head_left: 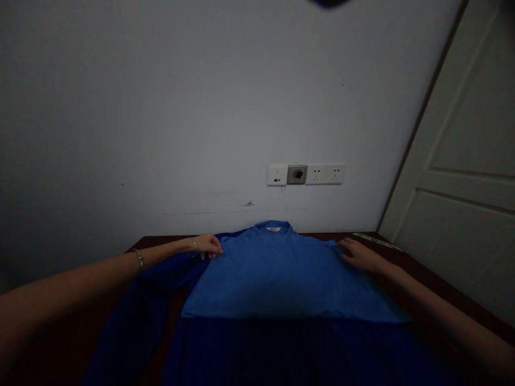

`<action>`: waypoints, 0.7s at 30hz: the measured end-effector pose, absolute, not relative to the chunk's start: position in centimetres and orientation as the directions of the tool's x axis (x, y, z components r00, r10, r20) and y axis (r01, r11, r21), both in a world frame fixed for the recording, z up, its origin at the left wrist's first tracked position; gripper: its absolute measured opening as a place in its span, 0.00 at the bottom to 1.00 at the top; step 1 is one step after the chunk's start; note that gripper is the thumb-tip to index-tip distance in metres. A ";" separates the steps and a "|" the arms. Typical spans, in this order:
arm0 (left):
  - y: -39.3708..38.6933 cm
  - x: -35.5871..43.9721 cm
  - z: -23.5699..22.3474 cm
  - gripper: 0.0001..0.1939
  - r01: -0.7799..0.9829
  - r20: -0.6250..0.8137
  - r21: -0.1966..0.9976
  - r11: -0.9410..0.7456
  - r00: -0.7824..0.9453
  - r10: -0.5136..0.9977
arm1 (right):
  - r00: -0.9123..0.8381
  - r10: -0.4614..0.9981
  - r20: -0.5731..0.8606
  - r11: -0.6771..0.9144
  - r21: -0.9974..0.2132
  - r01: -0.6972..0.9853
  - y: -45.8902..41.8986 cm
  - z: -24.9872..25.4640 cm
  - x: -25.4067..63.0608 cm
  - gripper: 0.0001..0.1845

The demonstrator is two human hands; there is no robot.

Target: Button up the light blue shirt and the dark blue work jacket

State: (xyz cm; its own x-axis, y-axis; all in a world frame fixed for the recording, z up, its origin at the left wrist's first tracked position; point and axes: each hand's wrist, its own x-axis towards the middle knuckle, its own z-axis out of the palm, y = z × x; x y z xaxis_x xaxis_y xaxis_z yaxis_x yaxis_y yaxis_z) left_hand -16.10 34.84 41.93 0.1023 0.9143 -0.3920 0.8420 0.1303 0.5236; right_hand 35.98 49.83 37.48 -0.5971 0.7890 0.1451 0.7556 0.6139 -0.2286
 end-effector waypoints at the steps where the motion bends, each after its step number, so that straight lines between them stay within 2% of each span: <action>1: 36.2 -15.7 41.8 0.24 0.855 -0.342 0.509 0.097 0.097 0.935 | -0.640 0.757 0.130 0.650 -0.237 0.722 51.1 37.5 34.8 0.21; 3: 38.7 -14.9 41.3 0.22 0.912 -0.245 0.409 0.003 0.107 0.964 | -0.689 0.720 0.085 0.682 -0.274 0.678 53.4 37.5 32.6 0.25; 5: 40.7 -14.4 40.5 0.19 0.961 -0.178 0.240 -0.134 0.180 0.968 | -0.702 0.712 0.020 0.664 -0.343 0.664 55.3 37.3 30.6 0.29; 8: 43.0 -14.2 39.0 0.18 0.958 -0.183 0.061 -0.282 0.288 0.940 | -0.708 0.701 -0.084 0.612 -0.439 0.658 57.4 36.9 28.4 0.33; 11: 44.5 -14.3 37.4 0.21 0.956 -0.243 0.034 -0.293 0.292 0.925 | -0.692 0.704 -0.160 0.547 -0.499 0.672 59.1 36.3 27.3 0.34; 14: 45.5 -14.4 36.6 0.26 0.962 -0.284 0.055 -0.266 0.270 0.920 | -0.678 0.706 -0.204 0.518 -0.504 0.691 60.6 35.7 26.9 0.35; 21: 46.8 -14.3 37.0 0.32 0.991 -0.276 0.085 -0.106 0.125 0.953 | -0.676 0.689 -0.261 0.490 -0.519 0.700 62.8 34.6 26.5 0.38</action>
State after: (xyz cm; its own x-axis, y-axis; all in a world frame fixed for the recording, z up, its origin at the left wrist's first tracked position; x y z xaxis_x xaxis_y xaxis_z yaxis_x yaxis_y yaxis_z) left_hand -14.34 46.85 36.96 0.1255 0.9530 -0.2759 0.9908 -0.1059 0.0848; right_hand 26.54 62.76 34.61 -0.6758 0.6891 -0.2615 0.7004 0.4899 -0.5190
